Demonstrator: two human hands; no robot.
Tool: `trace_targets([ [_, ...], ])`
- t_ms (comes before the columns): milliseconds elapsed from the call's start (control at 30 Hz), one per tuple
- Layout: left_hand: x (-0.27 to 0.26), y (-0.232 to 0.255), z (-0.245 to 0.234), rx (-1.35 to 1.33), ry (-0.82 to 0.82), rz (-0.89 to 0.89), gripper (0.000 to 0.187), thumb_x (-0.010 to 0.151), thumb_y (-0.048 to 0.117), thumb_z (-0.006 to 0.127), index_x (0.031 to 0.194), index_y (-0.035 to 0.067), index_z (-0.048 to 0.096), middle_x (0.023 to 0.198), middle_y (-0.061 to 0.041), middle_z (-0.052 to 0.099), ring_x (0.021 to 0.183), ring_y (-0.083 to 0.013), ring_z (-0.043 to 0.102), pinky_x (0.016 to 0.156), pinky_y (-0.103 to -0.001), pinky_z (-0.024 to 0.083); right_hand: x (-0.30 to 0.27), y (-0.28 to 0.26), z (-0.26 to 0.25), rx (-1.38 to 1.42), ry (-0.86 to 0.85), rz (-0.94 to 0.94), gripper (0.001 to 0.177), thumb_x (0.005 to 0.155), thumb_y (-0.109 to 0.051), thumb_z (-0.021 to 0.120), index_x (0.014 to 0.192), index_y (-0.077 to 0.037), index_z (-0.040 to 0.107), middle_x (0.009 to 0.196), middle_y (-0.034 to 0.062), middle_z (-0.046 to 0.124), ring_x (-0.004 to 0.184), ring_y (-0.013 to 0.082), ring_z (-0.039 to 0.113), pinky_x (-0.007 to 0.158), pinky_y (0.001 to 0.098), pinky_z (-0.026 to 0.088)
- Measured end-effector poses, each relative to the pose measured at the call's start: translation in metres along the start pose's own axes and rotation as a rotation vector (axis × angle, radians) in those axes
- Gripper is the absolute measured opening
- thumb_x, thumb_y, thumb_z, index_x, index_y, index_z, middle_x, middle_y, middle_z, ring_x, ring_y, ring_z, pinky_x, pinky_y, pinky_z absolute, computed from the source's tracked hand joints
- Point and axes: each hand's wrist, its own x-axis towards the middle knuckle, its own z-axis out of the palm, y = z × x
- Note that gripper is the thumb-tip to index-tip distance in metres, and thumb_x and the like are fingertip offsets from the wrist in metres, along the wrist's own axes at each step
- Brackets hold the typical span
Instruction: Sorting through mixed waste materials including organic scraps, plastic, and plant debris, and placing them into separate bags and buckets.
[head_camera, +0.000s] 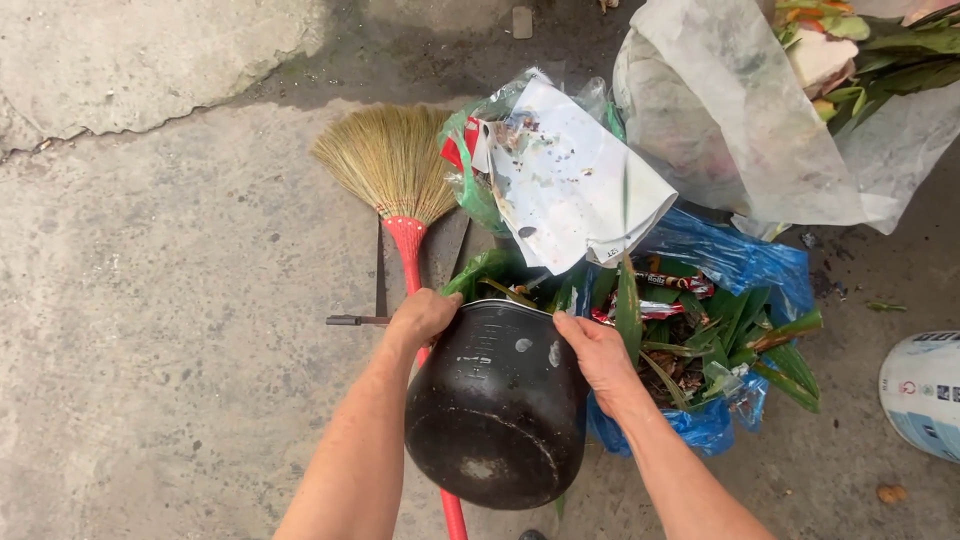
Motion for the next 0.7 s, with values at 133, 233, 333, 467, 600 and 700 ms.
trace_targets([
  [133,-0.007,0.001,-0.007,-0.013,0.020,-0.011,0.060,0.093,0.048,0.059,0.103,-0.009,0.075,0.070,-0.021,0.070,0.057,-0.0305,0.071,0.059,-0.044,0.060,-0.014,-0.006,0.006,0.022,0.016,-0.001,0.021,0.093,-0.029,0.079,0.089,-0.009,0.081,0.071,0.0096,0.073,0.064,0.0170,0.068,0.056,0.0305,0.060],
  [233,-0.014,0.009,-0.012,-0.003,0.033,0.010,0.062,0.094,0.047,0.059,0.107,-0.011,0.074,0.075,-0.024,0.071,0.061,-0.0329,0.073,0.061,-0.046,0.060,-0.019,-0.008,0.005,-0.027,0.015,-0.024,0.023,0.093,-0.031,0.079,0.091,-0.009,0.083,0.072,0.0096,0.073,0.066,0.0165,0.067,0.057,0.0317,0.060],
  [333,-0.047,0.013,-0.031,-0.210,0.040,-0.069,0.059,0.092,0.039,0.067,0.110,-0.017,0.068,0.068,-0.022,0.061,0.046,-0.0247,0.060,0.043,-0.039,0.049,-0.032,-0.003,0.011,-0.305,-0.068,-0.233,0.031,0.098,-0.038,0.072,0.078,-0.018,0.082,0.063,0.0027,0.070,0.066,0.0113,0.059,0.068,0.0299,0.056],
  [467,-0.085,0.013,-0.049,-0.298,-0.015,-0.186,0.020,0.081,0.008,0.067,0.089,-0.008,0.057,0.061,-0.016,0.055,0.044,-0.0216,0.055,0.039,-0.032,0.045,-0.069,-0.013,0.030,-0.570,-0.208,-0.557,0.031,0.098,-0.036,0.068,0.075,-0.016,0.071,0.067,0.0004,0.065,0.072,0.0129,0.054,0.079,0.0314,0.046],
  [600,-0.097,-0.010,-0.055,-0.327,-0.090,-0.218,0.010,0.079,-0.001,0.057,0.070,0.001,0.052,0.052,-0.013,0.052,0.041,-0.0237,0.056,0.040,-0.032,0.051,-0.086,-0.020,0.035,-0.765,-0.434,-0.809,0.031,0.101,-0.033,0.061,0.076,-0.015,0.063,0.072,-0.0047,0.060,0.072,0.0160,0.045,0.077,0.0344,0.035],
  [700,-0.118,-0.017,-0.052,-0.349,0.019,-0.182,0.010,0.081,0.004,0.055,0.072,0.001,0.054,0.062,-0.012,0.059,0.049,-0.0267,0.068,0.047,-0.031,0.056,-0.067,-0.032,0.038,-0.686,-0.273,-0.333,0.040,0.099,-0.042,0.049,0.078,-0.016,0.071,0.085,-0.0006,0.070,0.088,0.0128,0.065,0.086,0.0303,0.054],
])
